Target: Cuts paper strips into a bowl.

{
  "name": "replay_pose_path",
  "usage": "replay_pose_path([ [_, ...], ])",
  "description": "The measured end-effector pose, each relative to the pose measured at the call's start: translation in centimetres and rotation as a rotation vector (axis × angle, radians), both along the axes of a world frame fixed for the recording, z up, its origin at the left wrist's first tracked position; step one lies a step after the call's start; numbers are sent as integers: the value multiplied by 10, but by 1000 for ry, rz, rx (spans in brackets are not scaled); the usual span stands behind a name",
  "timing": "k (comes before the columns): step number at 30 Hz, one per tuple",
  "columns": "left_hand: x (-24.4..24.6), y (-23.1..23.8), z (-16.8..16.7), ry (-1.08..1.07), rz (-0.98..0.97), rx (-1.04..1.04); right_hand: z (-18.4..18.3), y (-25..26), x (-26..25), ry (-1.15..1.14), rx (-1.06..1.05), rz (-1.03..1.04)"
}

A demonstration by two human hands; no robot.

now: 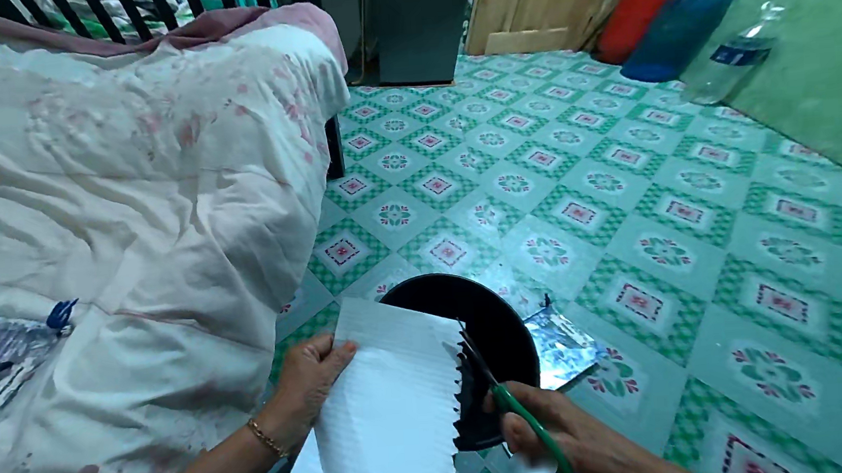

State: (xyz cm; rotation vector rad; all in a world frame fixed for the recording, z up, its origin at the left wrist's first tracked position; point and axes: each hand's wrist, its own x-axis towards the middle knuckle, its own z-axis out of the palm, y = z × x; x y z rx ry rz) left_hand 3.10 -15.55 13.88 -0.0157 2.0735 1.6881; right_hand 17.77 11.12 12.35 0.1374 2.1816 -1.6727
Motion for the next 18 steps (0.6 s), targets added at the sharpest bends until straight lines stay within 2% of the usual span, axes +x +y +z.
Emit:
replay_pose_path([
  [13,6,3,0,-40,-44,-24,-8,-1,-5,-52,-91,-140],
  [18,4,4,-1,-34,-8,-26,-3,6,-2,-128,-27,-32],
])
